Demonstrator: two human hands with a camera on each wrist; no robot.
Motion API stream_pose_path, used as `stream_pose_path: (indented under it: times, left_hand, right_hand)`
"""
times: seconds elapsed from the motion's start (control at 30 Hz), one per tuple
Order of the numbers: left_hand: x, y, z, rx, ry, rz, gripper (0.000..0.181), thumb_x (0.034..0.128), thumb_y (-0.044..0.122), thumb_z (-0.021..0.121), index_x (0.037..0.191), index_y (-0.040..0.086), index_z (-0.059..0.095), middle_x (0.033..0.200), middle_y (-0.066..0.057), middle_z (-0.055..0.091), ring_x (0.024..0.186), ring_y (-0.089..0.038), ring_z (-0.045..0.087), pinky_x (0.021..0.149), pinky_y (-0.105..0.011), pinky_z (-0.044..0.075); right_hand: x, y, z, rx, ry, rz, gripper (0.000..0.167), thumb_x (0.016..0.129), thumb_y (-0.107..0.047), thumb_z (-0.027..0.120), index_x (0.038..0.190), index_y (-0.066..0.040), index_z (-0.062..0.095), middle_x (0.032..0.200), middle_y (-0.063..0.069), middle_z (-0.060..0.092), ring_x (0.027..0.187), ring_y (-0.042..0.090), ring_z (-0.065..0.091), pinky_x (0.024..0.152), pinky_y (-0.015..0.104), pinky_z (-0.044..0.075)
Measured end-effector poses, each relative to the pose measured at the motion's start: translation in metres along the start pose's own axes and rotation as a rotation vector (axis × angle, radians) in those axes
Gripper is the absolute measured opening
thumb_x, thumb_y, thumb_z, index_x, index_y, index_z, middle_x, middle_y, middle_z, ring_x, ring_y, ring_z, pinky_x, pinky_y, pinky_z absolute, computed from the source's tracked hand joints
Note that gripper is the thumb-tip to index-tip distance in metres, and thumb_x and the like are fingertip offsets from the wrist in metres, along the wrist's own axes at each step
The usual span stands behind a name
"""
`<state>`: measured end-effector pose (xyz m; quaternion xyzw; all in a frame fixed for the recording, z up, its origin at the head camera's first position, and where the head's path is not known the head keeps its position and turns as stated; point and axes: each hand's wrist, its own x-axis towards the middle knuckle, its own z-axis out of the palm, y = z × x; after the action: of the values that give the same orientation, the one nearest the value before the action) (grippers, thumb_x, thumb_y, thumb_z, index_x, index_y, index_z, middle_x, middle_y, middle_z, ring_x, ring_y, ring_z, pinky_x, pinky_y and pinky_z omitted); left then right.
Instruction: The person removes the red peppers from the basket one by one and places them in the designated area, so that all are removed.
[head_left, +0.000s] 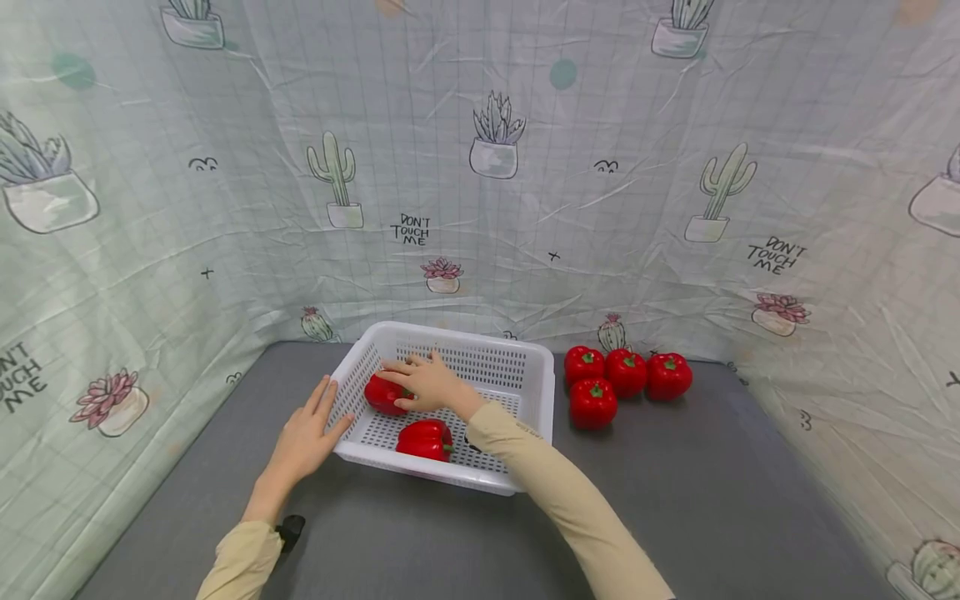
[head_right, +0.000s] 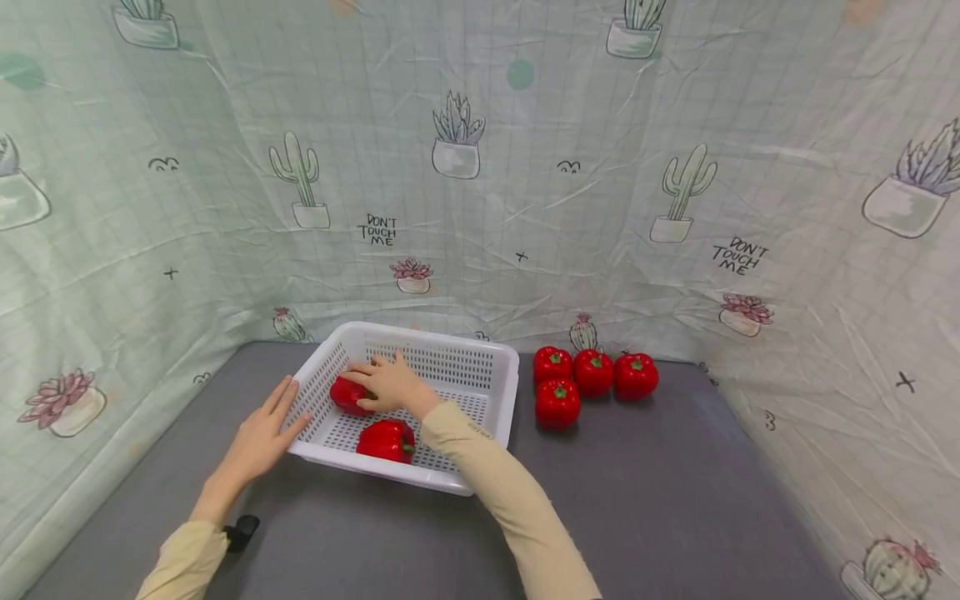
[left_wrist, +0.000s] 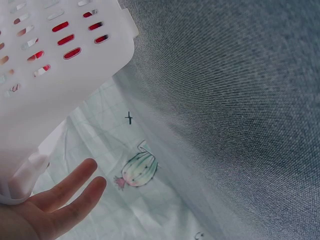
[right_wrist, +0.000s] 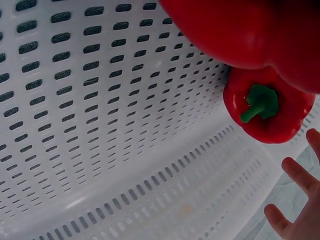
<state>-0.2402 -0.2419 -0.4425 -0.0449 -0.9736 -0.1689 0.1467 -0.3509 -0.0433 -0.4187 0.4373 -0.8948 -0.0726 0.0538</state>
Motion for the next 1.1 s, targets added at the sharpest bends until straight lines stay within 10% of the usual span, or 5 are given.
stream_pose_path:
  times: [1.1]
  left_hand:
    - [-0.003,0.003,-0.004,0.002,-0.006,0.001,0.066,0.0903,0.036,0.046,0.139,-0.002,0.024,0.144,-0.024,0.021,0.114,-0.052,0.040,0.089,-0.062,0.033]
  right_hand:
    - [0.000,-0.006,0.013,-0.107,0.034,0.043,0.056,0.081,-0.048,0.057,0.129,-0.032,0.034,0.133,0.000,0.043,0.119,0.021,0.036,0.097,0.046,0.037]
